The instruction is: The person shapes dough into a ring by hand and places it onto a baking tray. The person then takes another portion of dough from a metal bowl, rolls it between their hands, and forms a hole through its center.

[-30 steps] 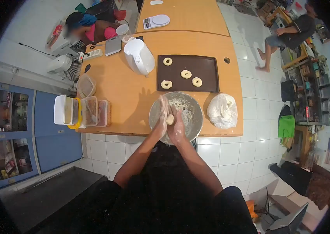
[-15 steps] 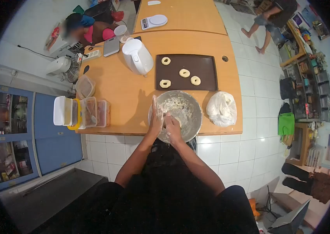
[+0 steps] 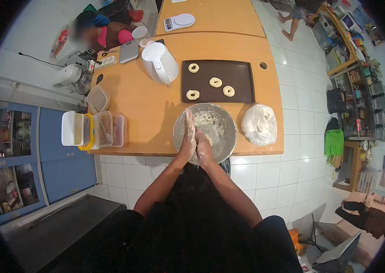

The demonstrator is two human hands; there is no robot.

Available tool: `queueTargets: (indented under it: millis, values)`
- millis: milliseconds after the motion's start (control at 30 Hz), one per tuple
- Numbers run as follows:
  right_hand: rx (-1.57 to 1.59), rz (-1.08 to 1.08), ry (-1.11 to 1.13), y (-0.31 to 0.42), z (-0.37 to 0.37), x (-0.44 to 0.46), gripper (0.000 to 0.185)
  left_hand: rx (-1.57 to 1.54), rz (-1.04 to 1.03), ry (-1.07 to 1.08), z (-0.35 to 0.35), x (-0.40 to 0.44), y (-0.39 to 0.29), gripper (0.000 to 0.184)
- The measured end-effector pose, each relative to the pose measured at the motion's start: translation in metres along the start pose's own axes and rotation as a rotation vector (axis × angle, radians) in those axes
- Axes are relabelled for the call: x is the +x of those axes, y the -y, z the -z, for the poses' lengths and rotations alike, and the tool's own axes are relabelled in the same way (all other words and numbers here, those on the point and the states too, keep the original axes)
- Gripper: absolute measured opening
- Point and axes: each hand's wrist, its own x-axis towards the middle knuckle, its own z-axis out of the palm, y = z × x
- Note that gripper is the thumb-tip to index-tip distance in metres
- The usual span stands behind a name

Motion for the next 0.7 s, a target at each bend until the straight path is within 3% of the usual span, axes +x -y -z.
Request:
queueTargets:
  millis: [67,167,367,467,567,667,700]
  values:
    - [-0.157,0.066,0.000,0.002,0.002,0.004,0.048,0.018,-0.029,-0.030,0.003,0.007,0.024,0.066]
    - [-0.234,0.079,-0.082,-0.006,0.005,0.009,0.047,0.041,-0.012,-0.052,0.000,0.005,0.003,0.067]
    - [-0.219,0.074,-0.136,-0.012,0.002,0.012,0.043,0.097,0.039,-0.094,0.005,0.003,0.012,0.069]
    - [-0.215,0.077,-0.141,-0.018,0.006,0.016,0.042,-0.150,0.078,-0.182,0.002,0.007,0.013,0.068]
    - [-0.135,0.057,-0.096,-0.015,0.006,0.017,0.042,-0.072,0.122,-0.192,0.001,0.007,0.010,0.068]
    - [-0.190,0.052,-0.092,-0.015,0.010,0.018,0.043,0.220,0.045,-0.250,0.002,0.007,0.007,0.063]
    - [-0.149,0.034,-0.085,-0.013,0.009,0.017,0.044,0.072,0.163,-0.245,0.007,0.008,0.015,0.065]
